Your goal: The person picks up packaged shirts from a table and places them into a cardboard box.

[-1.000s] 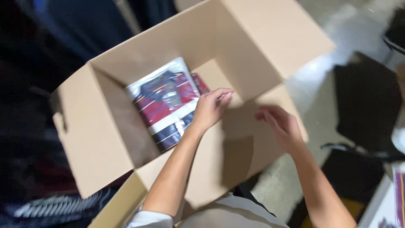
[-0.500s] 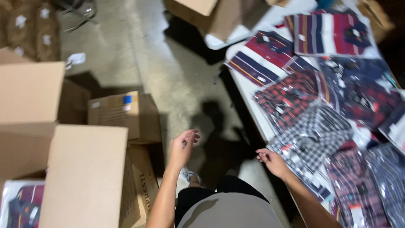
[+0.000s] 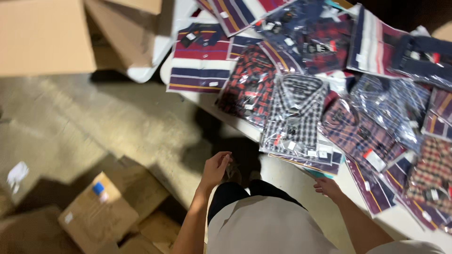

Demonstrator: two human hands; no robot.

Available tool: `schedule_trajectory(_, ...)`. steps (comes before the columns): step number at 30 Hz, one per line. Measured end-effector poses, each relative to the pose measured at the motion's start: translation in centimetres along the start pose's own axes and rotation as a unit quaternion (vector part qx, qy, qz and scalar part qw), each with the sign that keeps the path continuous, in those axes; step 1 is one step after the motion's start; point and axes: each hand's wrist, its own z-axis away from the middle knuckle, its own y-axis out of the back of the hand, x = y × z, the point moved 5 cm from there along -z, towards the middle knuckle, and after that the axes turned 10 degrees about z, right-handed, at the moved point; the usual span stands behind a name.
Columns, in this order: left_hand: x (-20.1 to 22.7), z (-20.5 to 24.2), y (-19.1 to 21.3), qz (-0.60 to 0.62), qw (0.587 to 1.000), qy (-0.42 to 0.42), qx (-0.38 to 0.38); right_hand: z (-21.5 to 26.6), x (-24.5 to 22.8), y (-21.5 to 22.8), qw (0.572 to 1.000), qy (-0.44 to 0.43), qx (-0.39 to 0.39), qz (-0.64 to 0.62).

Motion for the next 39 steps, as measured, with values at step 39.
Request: schedule_trajectory(39,-4.1,-13.1,-30.6,-0.266,0.918,-0.004,-0.295,4.0,17.5,3.6,0.909,-0.055,0.099,-0.402)
